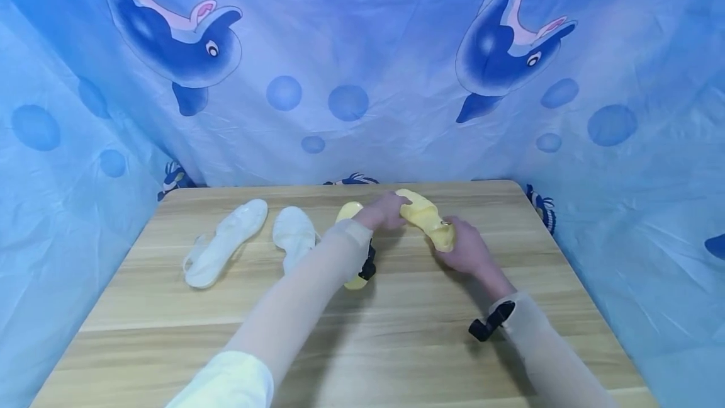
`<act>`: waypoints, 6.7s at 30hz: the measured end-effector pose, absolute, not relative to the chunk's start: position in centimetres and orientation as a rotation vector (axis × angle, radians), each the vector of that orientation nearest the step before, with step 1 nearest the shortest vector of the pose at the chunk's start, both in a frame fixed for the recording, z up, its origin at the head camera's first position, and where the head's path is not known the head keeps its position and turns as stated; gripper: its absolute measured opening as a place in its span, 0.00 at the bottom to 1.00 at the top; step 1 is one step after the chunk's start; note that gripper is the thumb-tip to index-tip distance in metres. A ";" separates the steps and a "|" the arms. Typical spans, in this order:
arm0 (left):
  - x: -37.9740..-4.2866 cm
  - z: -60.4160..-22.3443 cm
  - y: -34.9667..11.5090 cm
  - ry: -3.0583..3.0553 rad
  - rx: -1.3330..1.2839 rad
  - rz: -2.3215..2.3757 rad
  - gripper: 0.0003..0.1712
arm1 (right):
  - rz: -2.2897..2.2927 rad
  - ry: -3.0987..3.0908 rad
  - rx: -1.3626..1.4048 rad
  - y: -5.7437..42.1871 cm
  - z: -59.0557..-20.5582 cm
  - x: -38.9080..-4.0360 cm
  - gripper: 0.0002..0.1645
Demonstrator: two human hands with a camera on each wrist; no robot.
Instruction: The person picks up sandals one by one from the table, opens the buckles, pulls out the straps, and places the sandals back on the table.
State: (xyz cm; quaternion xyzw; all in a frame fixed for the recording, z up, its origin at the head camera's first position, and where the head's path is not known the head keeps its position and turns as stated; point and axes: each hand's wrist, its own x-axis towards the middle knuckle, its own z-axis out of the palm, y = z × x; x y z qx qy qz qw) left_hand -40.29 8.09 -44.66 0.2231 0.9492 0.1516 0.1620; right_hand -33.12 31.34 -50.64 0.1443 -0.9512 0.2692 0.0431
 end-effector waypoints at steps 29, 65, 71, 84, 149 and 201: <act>-23.4 -35.9 -5.0 3.074 0.774 0.746 0.21 | 1.007 -2.635 0.871 24.1 -42.3 -22.7 0.53; -15.5 -45.1 -1.7 2.763 0.698 0.934 0.15 | 1.877 -2.504 1.480 24.6 -51.8 -21.6 0.13; -17.2 -46.8 -0.1 2.644 0.632 1.107 0.10 | 2.088 -2.496 1.432 24.9 -52.5 -22.2 0.07; -17.1 -47.7 -0.7 2.516 0.551 1.313 0.06 | 2.002 -2.428 1.431 23.5 -52.0 -22.2 0.08; -17.4 -48.5 -1.5 2.505 0.513 1.470 0.04 | 1.982 -2.590 1.346 21.6 -51.7 -21.3 0.07; -17.9 -48.3 -2.3 2.572 0.747 1.338 0.06 | 1.713 -2.481 1.331 21.4 -52.2 -20.7 0.07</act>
